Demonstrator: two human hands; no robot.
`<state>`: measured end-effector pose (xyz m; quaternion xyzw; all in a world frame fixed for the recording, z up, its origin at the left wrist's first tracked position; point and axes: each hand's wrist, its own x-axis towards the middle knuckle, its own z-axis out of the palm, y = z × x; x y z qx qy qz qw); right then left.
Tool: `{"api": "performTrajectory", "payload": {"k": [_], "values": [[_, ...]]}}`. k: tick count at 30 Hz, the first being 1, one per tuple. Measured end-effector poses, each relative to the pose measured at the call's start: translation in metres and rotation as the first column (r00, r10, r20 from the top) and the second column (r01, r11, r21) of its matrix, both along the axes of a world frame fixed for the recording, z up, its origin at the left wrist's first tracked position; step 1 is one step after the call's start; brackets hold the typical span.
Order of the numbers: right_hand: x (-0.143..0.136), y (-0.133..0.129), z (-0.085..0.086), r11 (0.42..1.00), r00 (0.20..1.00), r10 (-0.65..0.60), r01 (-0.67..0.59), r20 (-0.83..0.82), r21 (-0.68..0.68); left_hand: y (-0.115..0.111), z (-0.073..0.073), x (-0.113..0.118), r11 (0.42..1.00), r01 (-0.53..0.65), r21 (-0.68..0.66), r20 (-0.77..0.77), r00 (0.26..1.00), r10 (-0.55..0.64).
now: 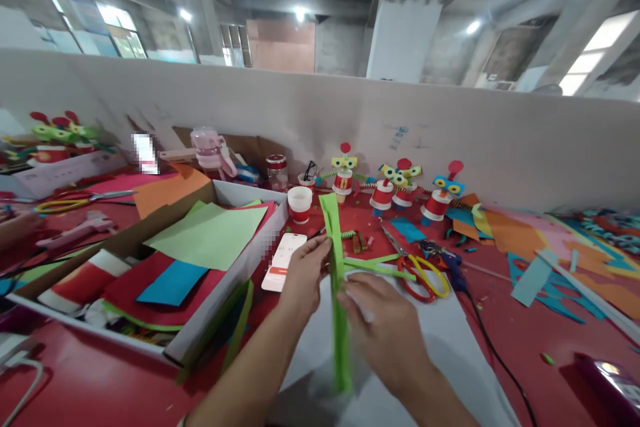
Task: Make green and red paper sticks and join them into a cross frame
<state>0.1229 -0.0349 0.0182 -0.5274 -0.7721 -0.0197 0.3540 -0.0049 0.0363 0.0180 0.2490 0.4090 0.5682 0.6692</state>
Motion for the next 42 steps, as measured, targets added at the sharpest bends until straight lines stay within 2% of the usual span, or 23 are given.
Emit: {"api": "performTrajectory", "payload": {"k": [1, 2, 3, 5, 7, 8, 11, 14, 16, 21, 29, 32, 36, 42], "values": [[0.007, 0.001, 0.011, 0.998, 0.977, -0.044, 0.033, -0.21, -0.053, 0.002, 0.005, -0.005, 0.998, 0.068, 0.009, -0.042, 0.997, -0.067], [0.014, 0.005, 0.019, 0.985, 0.917, -0.104, 0.041, -0.385, -0.168, 0.002, 0.01, -0.009, 0.986, 0.169, 0.012, -0.099, 0.981, -0.167], [0.021, 0.009, 0.025, 0.966, 0.834, -0.141, 0.0, -0.533, -0.257, 0.002, 0.012, -0.014, 0.963, 0.269, 0.01, -0.171, 0.949, -0.264], [0.032, 0.022, 0.025, 0.892, 0.67, -0.181, -0.197, -0.72, -0.407, -0.002, 0.009, -0.019, 0.91, 0.414, 0.016, -0.305, 0.869, -0.39], [0.036, 0.034, 0.01, 0.811, 0.545, -0.233, -0.348, -0.805, -0.47, -0.007, -0.001, -0.019, 0.871, 0.491, 0.004, -0.376, 0.808, -0.454], [0.036, 0.038, 0.0, 0.792, 0.495, -0.27, -0.374, -0.826, -0.483, -0.009, -0.007, -0.018, 0.854, 0.521, -0.016, -0.379, 0.787, -0.487], [0.029, 0.043, -0.029, 0.775, 0.369, -0.372, -0.382, -0.852, -0.504, -0.014, -0.023, -0.012, 0.816, 0.57, -0.092, -0.337, 0.754, -0.564], [0.022, 0.04, -0.042, 0.757, 0.289, -0.425, -0.407, -0.858, -0.512, -0.015, -0.029, -0.008, 0.817, 0.567, -0.111, -0.305, 0.763, -0.571], [0.021, 0.038, -0.044, 0.748, 0.272, -0.439, -0.417, -0.856, -0.516, -0.015, -0.028, -0.007, 0.818, 0.561, -0.13, -0.297, 0.765, -0.572], [0.021, 0.037, -0.043, 0.731, 0.314, -0.423, -0.436, -0.85, -0.525, -0.013, -0.027, -0.008, 0.812, 0.564, -0.148, -0.322, 0.749, -0.579], [0.021, 0.037, -0.046, 0.711, 0.268, -0.462, -0.458, -0.845, -0.534, -0.012, -0.04, -0.005, 0.835, 0.524, -0.166, -0.335, 0.766, -0.548], [0.021, 0.036, -0.044, 0.711, 0.252, -0.448, -0.481, -0.858, -0.513, -0.013, -0.042, -0.003, 0.84, 0.506, -0.197, -0.321, 0.776, -0.543], [0.021, 0.034, -0.04, 0.681, 0.263, -0.437, -0.528, -0.86, -0.507, -0.014, -0.04, -0.001, 0.839, 0.506, -0.202, -0.304, 0.782, -0.545], [0.02, 0.035, -0.046, 0.71, 0.275, -0.398, -0.512, -0.875, -0.484, -0.018, -0.039, 0.001, 0.814, 0.561, -0.149, -0.334, 0.746, -0.576]]}}
